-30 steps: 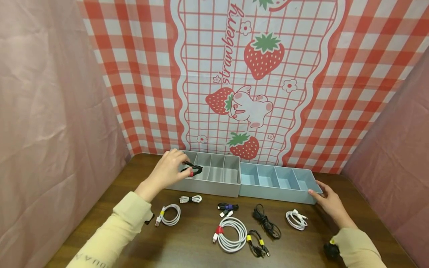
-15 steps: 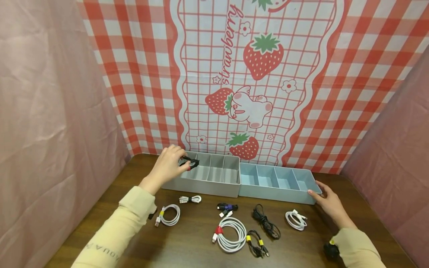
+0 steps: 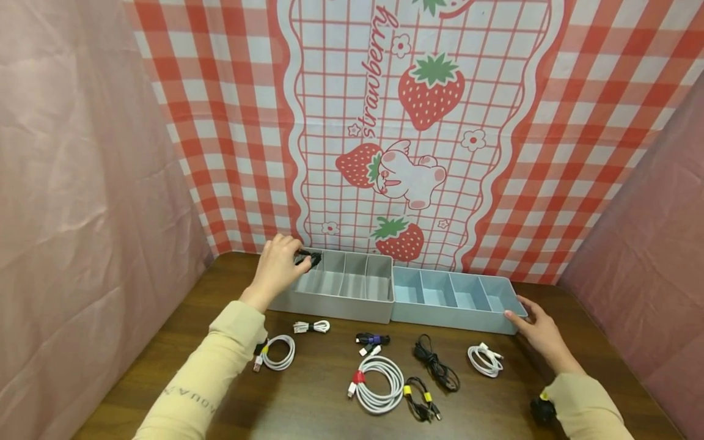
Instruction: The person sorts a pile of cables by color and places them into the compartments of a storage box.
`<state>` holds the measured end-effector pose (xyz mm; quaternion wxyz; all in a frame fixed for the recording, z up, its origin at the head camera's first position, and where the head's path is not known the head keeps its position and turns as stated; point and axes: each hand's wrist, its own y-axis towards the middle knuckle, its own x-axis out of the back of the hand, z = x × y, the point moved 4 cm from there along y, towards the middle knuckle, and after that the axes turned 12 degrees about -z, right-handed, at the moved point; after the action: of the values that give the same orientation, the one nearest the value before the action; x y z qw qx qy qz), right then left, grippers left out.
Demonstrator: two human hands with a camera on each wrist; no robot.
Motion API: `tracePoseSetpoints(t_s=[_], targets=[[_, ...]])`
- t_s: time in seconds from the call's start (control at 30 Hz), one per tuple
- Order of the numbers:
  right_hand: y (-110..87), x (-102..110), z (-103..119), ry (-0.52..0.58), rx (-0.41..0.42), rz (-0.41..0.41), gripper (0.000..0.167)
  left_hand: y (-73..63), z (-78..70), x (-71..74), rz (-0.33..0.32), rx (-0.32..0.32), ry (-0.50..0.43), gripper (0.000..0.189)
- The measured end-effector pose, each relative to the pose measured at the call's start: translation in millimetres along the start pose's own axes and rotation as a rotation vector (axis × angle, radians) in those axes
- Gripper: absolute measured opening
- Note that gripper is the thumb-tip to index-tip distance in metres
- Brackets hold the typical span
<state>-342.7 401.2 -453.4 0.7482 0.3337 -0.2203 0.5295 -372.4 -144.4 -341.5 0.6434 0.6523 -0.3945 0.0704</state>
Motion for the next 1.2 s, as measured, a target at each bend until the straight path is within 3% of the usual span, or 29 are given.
tracePoseSetpoints(t_s=[0.43,0.7,1.2], targets=[[-2.2,0,5,-0.008,0.018,0.015,0.077,-7.5,9.7,-20.7,0.004,0.092,0.020,0.018],[-3.0,1,5,-0.013,0.006,0.016,0.077,-19.5,25.7,-27.9,0.061,0.135,-0.009,0.021],[-4.5,0,6,-0.017,0.006,0.001,0.076,-36.1,41.8,-33.6,0.076,0.140,0.008,0.025]])
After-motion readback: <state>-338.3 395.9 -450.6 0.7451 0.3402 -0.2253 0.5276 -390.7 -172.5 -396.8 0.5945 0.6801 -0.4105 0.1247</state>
